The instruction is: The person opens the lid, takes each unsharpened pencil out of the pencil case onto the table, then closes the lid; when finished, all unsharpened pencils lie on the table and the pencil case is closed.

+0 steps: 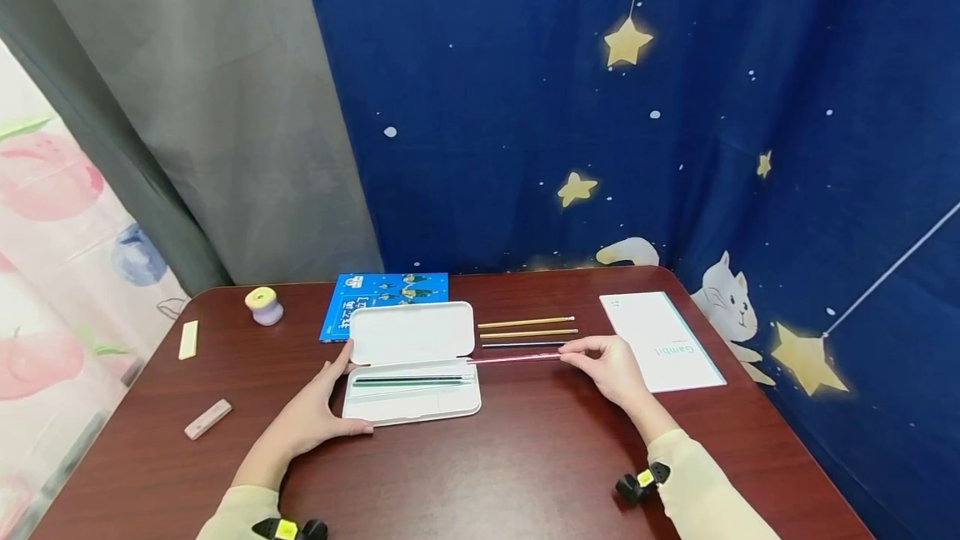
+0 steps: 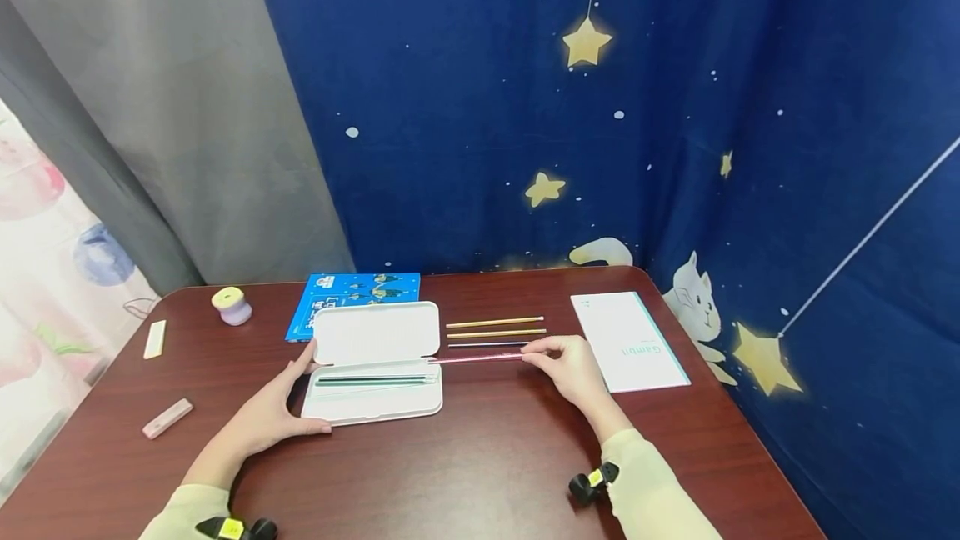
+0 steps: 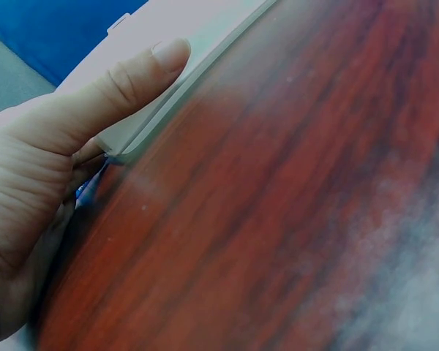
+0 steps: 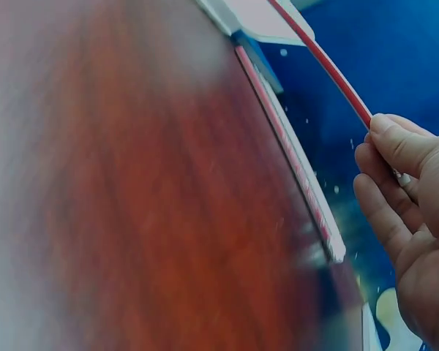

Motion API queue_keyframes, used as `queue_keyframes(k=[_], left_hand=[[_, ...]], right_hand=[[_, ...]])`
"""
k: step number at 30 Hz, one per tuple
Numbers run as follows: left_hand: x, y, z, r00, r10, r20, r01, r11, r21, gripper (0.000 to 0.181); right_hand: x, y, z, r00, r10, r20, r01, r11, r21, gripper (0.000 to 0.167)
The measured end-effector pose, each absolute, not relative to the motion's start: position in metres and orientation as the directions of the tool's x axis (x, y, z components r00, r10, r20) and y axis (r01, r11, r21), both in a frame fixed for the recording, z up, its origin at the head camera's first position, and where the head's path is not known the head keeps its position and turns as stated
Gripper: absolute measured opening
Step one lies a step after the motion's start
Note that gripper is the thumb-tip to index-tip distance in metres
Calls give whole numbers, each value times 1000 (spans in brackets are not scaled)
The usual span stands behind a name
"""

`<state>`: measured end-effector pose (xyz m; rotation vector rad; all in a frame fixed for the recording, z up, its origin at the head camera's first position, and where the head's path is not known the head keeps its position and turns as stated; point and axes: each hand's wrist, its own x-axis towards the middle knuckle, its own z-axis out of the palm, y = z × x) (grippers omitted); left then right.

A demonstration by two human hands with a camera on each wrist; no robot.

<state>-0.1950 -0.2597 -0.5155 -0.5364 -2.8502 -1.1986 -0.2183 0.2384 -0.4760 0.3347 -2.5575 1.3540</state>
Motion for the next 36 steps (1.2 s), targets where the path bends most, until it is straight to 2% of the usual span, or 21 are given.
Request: queue_keyframes(k=[14, 36], left_hand=[[-197, -260, -517, -946, 306, 108, 293, 660, 691, 137], [-196, -260, -515, -944, 308, 123, 304, 655, 692, 134]], right_hand=[[-214, 259, -494, -968, -65, 240, -221, 672, -707, 7], [-216, 253, -497, -927, -193, 322, -337, 805, -488, 10]])
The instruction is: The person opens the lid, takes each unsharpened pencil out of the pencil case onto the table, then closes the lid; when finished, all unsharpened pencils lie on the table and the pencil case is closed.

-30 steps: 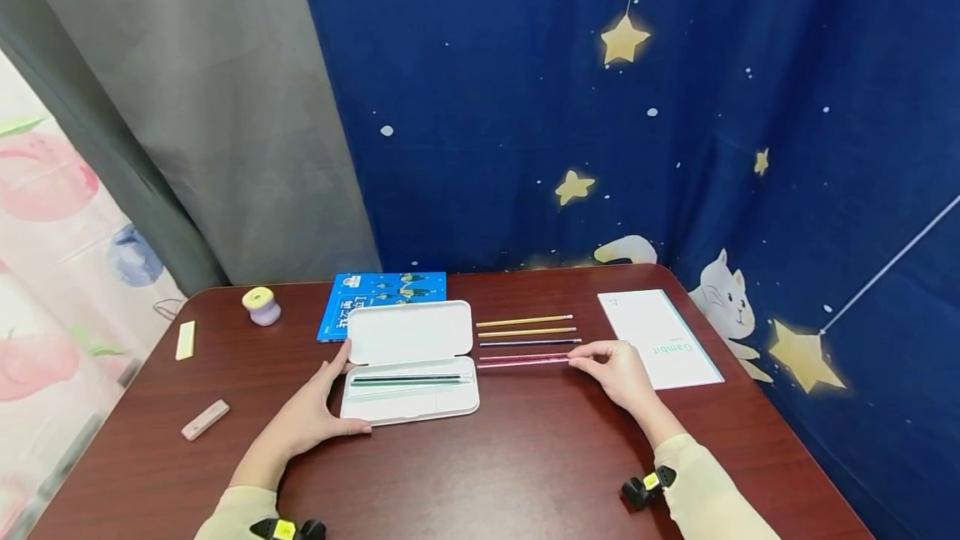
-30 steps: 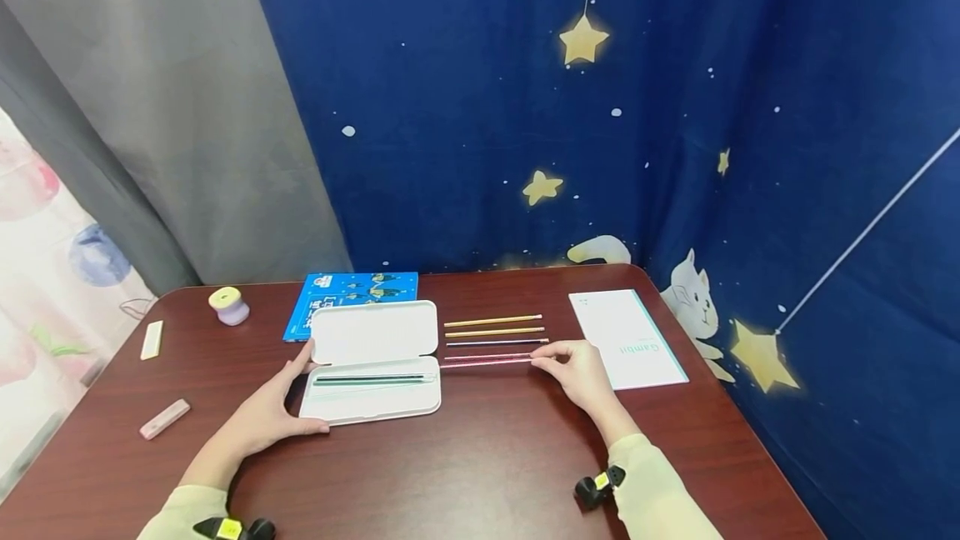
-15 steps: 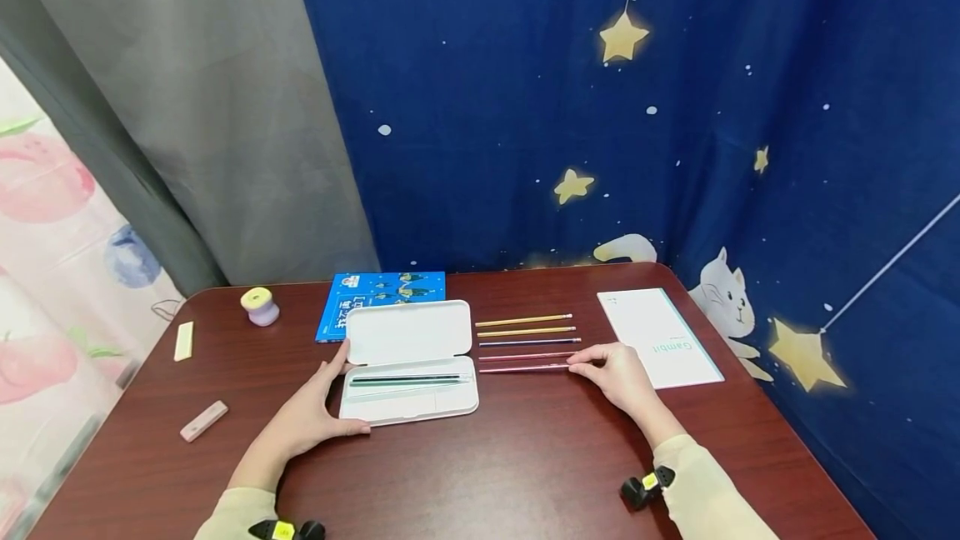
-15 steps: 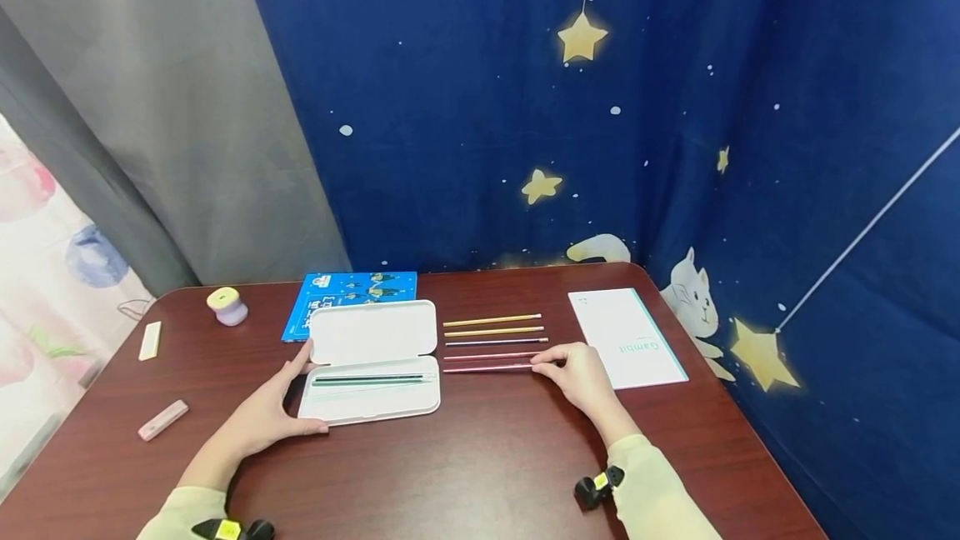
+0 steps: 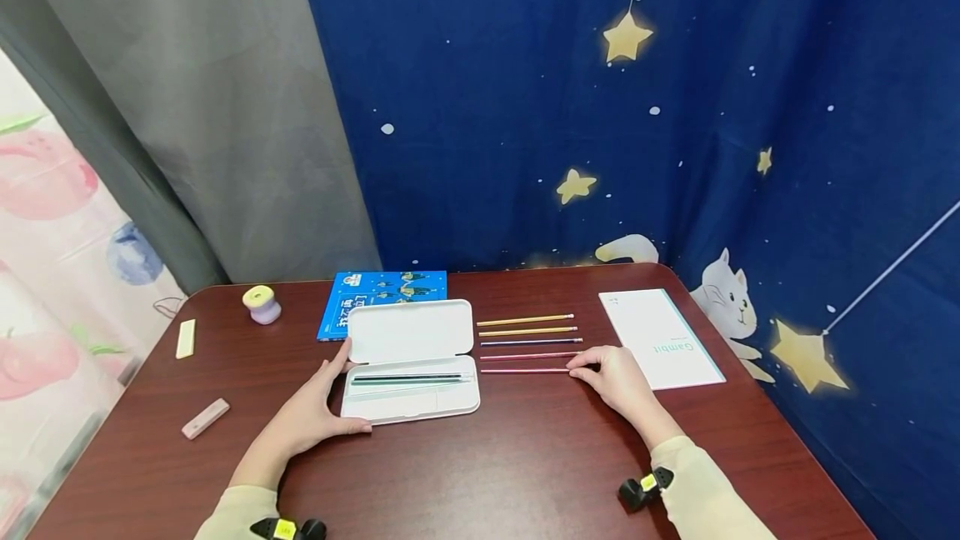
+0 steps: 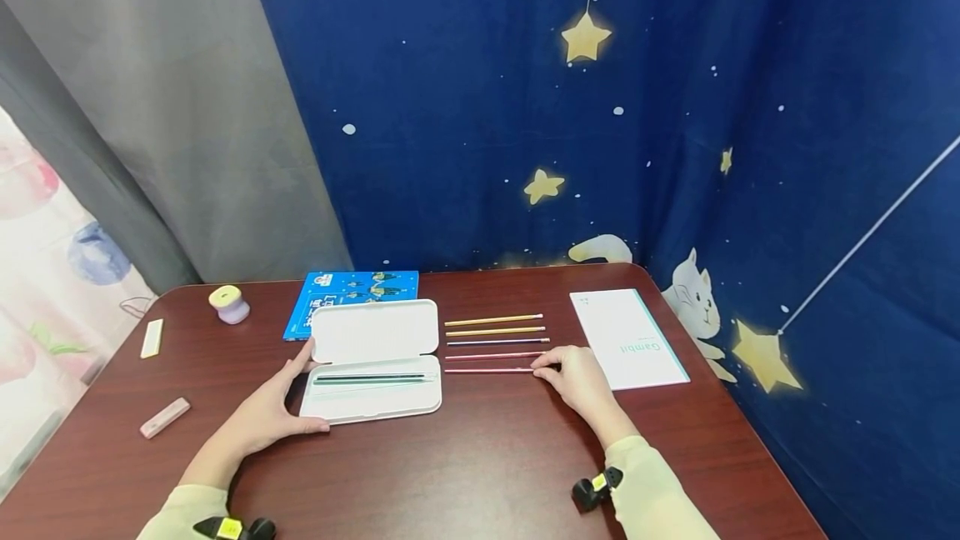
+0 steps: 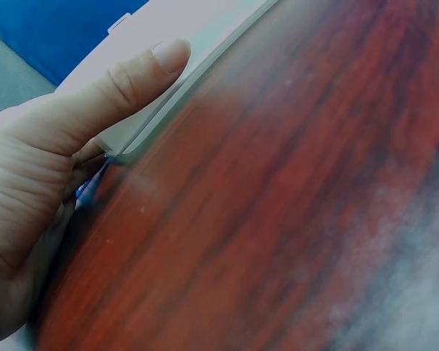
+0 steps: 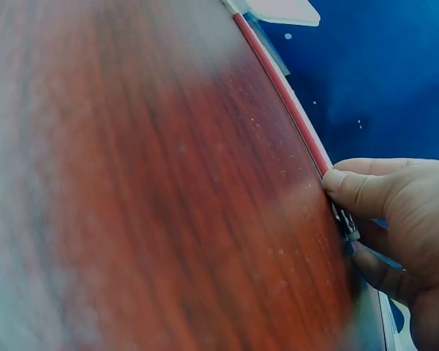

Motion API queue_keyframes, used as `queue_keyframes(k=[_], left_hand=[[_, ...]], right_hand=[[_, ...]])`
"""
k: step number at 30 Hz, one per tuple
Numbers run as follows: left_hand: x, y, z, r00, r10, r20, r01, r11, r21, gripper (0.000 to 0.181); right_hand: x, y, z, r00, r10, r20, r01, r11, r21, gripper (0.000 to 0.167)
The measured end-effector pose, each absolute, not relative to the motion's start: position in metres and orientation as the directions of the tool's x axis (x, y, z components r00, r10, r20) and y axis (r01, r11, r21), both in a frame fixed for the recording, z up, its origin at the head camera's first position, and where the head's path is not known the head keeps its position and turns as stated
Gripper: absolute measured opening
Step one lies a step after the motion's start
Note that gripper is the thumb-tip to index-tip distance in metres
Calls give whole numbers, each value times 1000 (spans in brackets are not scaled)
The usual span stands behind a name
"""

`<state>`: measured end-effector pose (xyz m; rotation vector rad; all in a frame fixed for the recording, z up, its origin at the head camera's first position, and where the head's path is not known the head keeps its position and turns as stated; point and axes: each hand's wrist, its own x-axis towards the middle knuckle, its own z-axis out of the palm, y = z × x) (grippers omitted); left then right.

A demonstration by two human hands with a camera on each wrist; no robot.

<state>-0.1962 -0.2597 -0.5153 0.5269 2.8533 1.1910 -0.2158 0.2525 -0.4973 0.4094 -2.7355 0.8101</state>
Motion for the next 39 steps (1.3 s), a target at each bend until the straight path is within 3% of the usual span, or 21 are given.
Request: queue_keyframes(k=[27, 39], left_hand=[[-194, -258, -513, -945, 304, 118, 297, 651, 698, 134], [-195, -259, -514, -946, 304, 111, 292, 652, 700, 134]], right_hand=[[-217, 251, -498, -925, -198, 323, -335, 826, -453, 12], [-216, 230, -476, -902, -166, 399, -369, 778, -509, 29]])
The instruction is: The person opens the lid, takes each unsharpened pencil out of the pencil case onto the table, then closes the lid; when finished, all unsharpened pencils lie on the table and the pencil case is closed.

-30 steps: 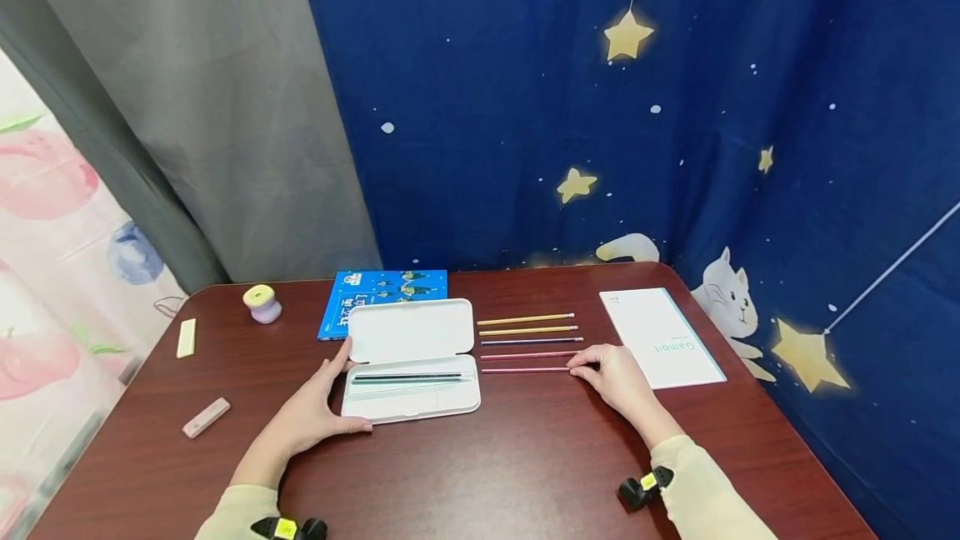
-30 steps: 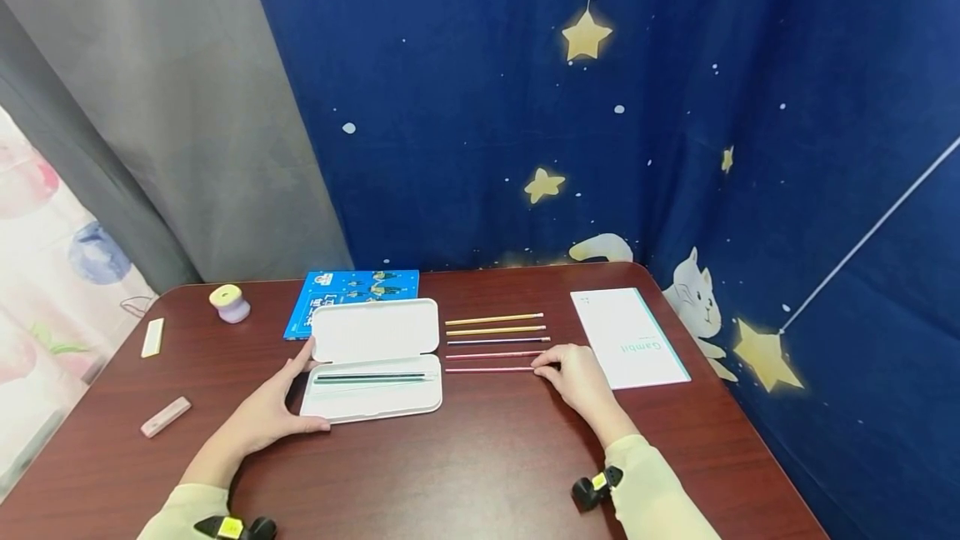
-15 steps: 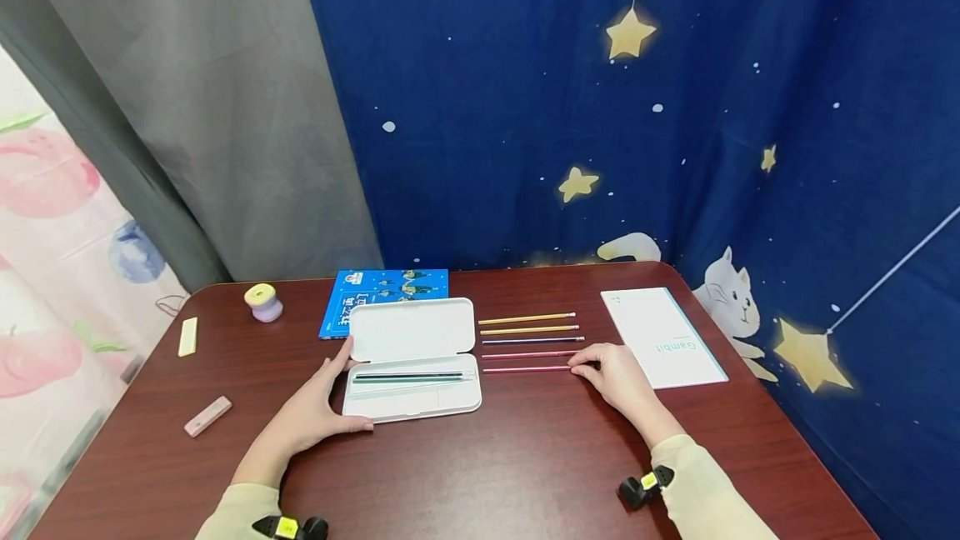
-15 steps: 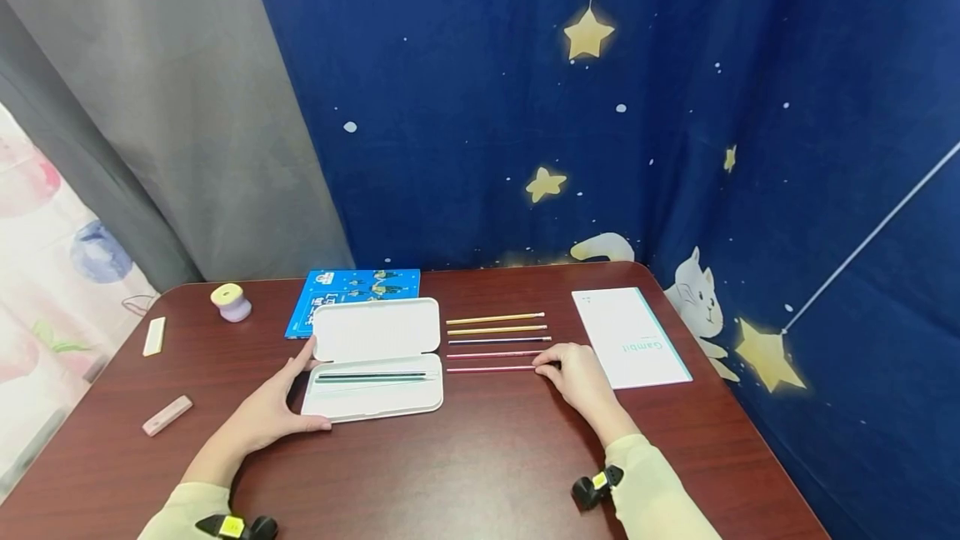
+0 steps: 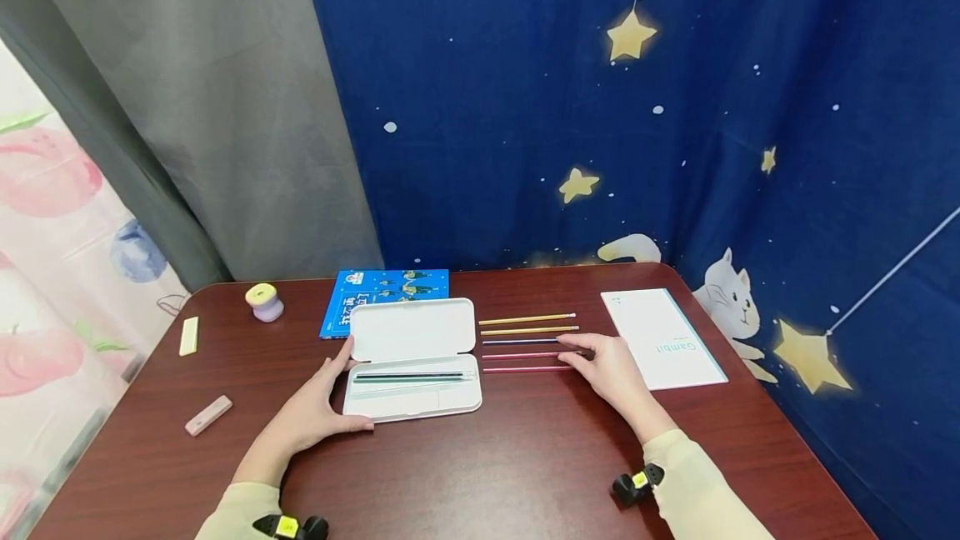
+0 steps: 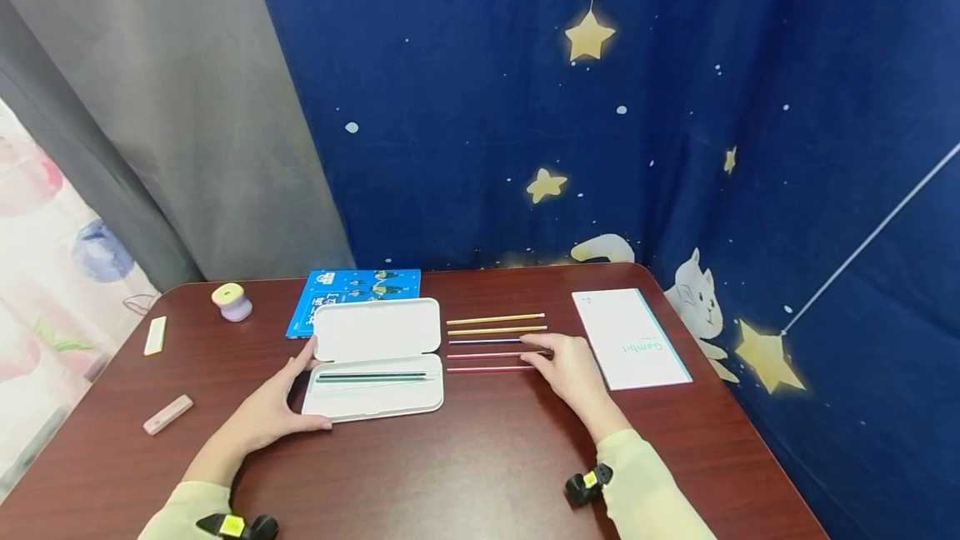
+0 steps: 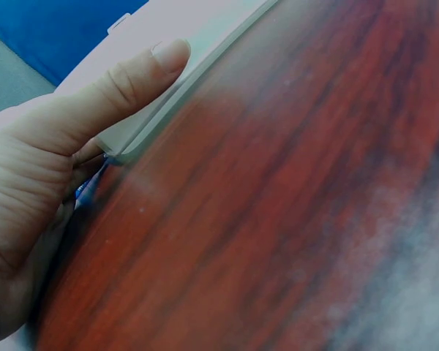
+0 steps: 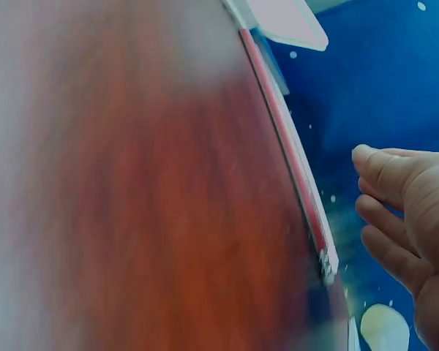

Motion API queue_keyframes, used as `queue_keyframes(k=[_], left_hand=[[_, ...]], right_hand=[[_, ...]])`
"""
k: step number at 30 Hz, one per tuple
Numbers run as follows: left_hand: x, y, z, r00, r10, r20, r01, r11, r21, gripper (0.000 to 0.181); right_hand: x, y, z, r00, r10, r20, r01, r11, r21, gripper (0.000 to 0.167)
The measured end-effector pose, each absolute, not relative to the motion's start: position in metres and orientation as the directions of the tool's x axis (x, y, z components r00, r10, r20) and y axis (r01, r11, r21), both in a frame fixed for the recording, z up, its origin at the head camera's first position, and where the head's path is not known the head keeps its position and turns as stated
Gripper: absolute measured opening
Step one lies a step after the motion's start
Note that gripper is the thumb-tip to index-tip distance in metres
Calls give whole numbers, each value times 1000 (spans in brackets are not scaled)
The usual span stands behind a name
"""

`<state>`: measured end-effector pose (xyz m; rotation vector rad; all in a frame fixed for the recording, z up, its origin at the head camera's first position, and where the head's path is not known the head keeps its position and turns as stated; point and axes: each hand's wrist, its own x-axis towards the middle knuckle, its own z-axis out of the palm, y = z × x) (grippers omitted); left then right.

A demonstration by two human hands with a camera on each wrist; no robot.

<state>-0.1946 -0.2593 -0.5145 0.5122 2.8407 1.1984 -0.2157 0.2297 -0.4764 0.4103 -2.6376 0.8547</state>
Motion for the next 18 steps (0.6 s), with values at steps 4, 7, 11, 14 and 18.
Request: queue_keyframes(k=[4, 7, 11, 14, 18], left_hand=[[-196, -259, -515, -947, 302, 105, 286, 654, 700, 135], [-195, -259, -516, -950, 297, 97, 278, 660, 698, 135], [-194, -258, -515, -952, 291, 90, 270, 668, 694, 135], [-194, -259, -515, -951, 293, 99, 278, 670, 688, 135], [-194, -258, -513, -951, 293, 98, 278, 675, 683, 135]], right_hand=[[-220, 208, -471, -915, -172, 366, -366, 738, -567, 29], [-224, 186, -468, -918, -211, 335, -380, 707, -596, 26], [-226, 153, -466, -908, -303, 288, -418, 656, -629, 23], [-228, 129, -466, -885, -391, 252, -456, 623, -636, 22], [-230, 107, -470, -856, -469, 217, -495, 625, -604, 21]])
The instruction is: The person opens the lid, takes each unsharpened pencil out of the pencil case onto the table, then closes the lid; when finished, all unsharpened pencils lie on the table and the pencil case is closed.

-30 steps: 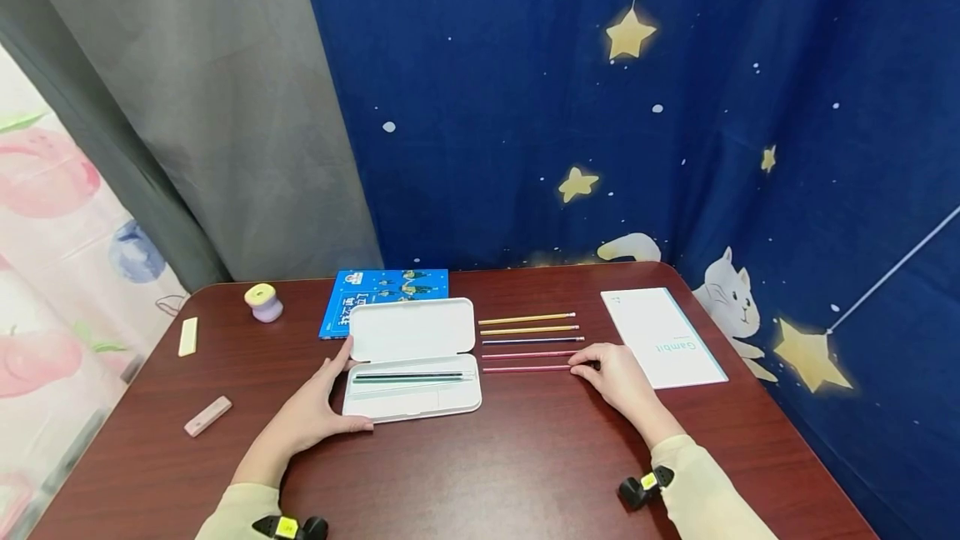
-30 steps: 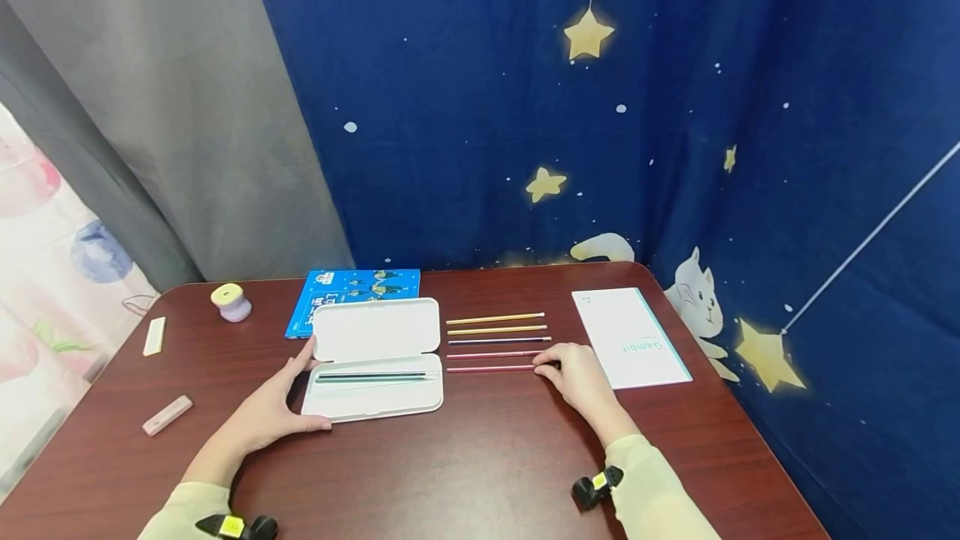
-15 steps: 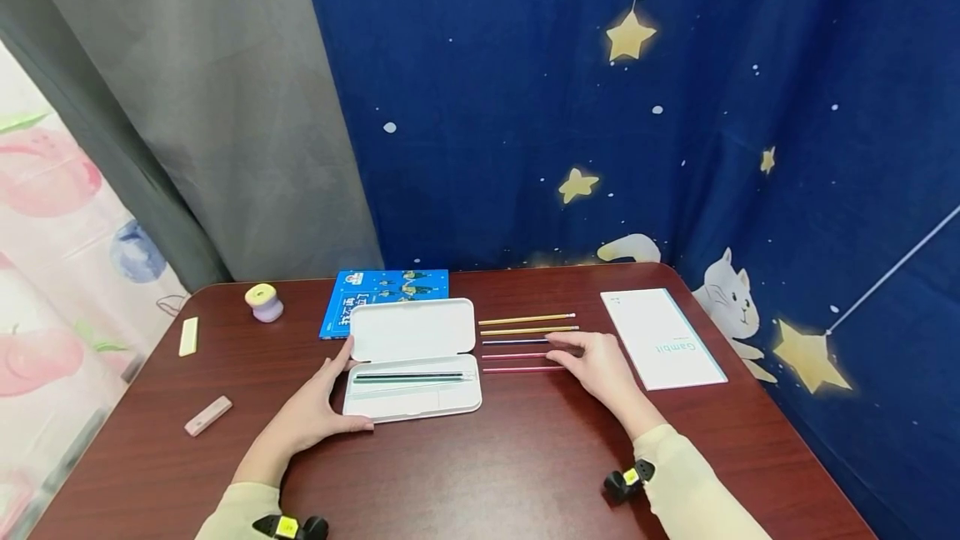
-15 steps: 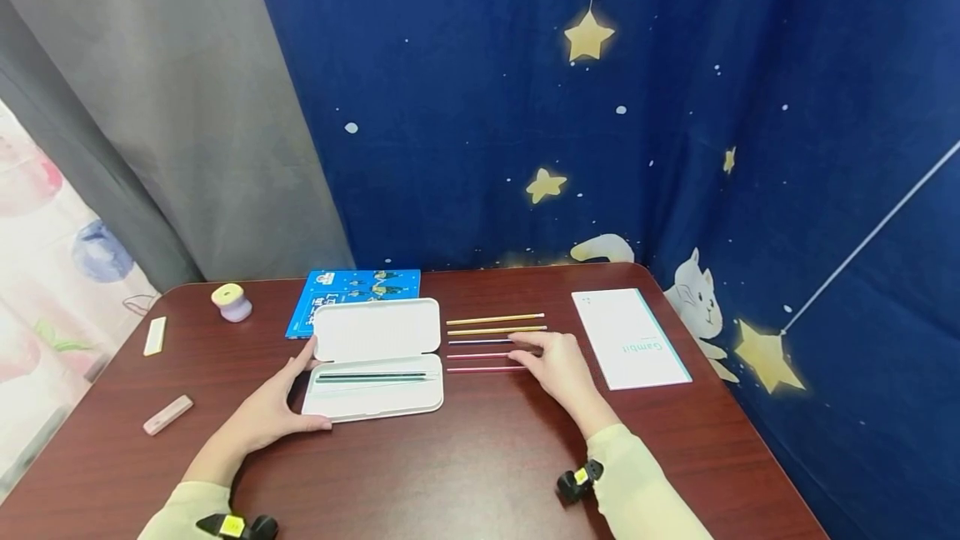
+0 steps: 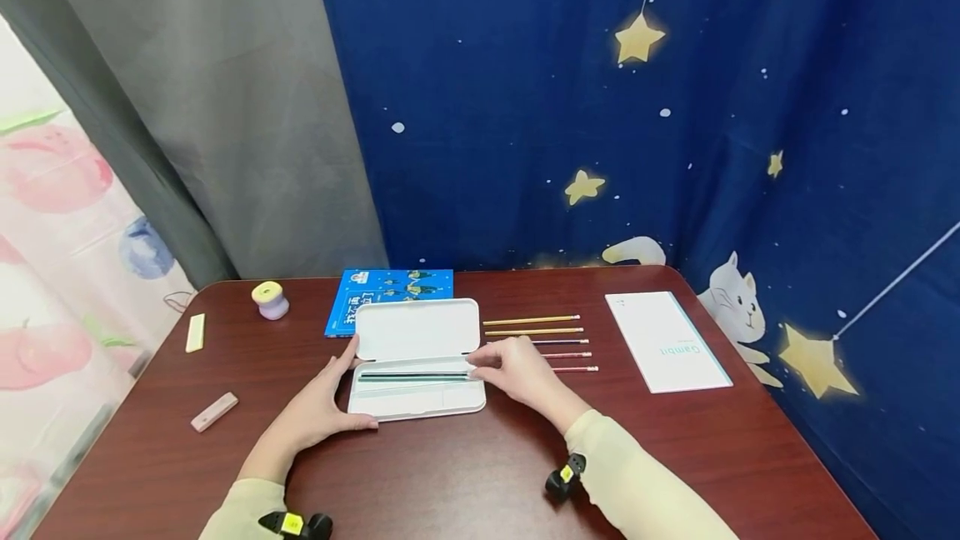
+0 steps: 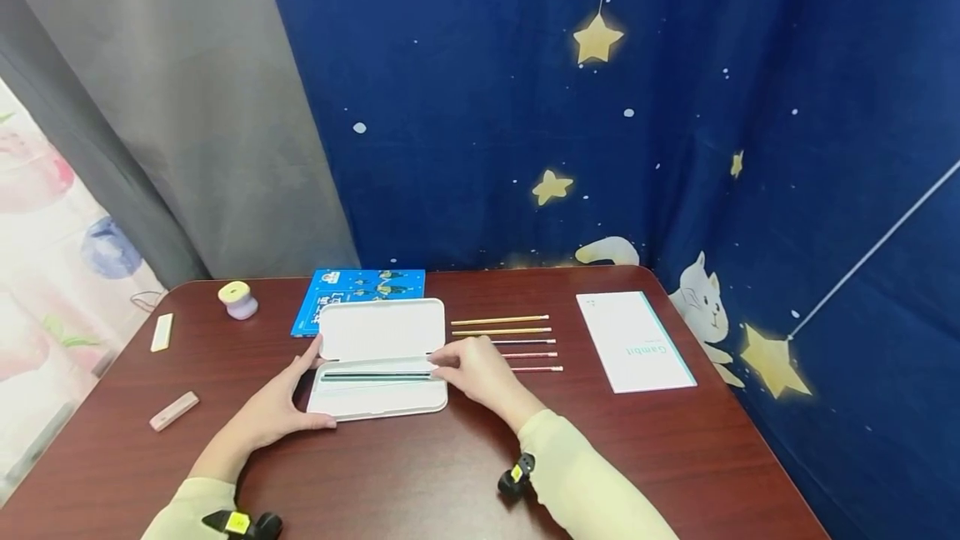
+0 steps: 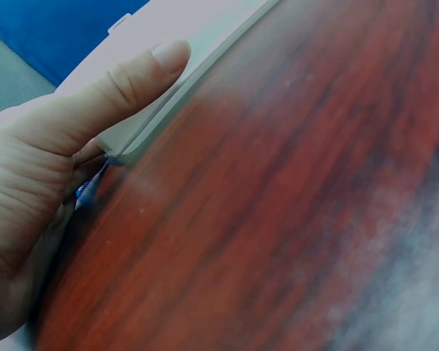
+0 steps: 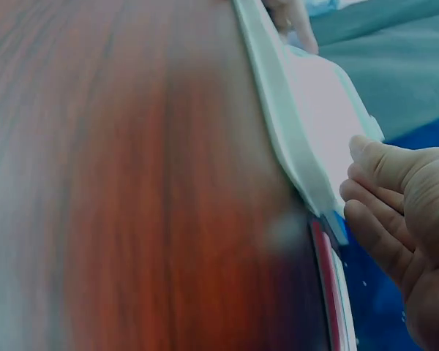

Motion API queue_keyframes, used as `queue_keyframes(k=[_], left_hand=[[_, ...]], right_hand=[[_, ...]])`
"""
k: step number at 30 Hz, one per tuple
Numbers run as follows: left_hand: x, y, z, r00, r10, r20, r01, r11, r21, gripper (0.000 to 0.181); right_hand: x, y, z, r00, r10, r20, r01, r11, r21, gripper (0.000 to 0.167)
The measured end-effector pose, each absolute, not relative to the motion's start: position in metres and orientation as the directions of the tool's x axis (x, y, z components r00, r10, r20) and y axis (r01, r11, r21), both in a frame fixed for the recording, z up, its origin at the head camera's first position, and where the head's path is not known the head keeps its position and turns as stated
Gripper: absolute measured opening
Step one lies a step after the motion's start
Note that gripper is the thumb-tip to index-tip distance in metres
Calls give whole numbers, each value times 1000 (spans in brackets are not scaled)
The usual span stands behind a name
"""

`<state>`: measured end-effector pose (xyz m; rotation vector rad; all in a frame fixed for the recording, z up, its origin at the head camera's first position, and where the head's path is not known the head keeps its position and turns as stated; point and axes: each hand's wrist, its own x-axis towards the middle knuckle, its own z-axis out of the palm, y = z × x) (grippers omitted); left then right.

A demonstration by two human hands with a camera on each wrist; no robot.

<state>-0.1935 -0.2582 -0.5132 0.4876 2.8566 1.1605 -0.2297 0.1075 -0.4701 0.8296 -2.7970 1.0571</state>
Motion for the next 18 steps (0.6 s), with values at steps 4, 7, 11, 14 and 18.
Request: queue_keyframes(k=[4, 7, 11, 14, 18], left_hand=[[-194, -256, -512, -951, 295, 89, 274, 676, 684, 134], [-195, -256, -510, -951, 294, 92, 275, 673, 687, 134], [-194, -257, -510, -950, 297, 94, 278, 671, 687, 135], [-194, -258, -511, -950, 299, 88, 274, 668, 692, 135], [-193, -259, -513, -953, 293, 80, 263, 666, 698, 134]], right_hand=[[-230, 97, -473, -859, -472, 198, -490, 648, -583, 21], [-231, 92, -473, -866, -461, 194, -482, 664, -572, 21], [-232, 86, -473, -864, -468, 183, -487, 690, -536, 22], [-232, 80, -475, -861, -478, 171, -495, 717, -490, 23], [-233, 74, -476, -856, -489, 167, -510, 746, -429, 24]])
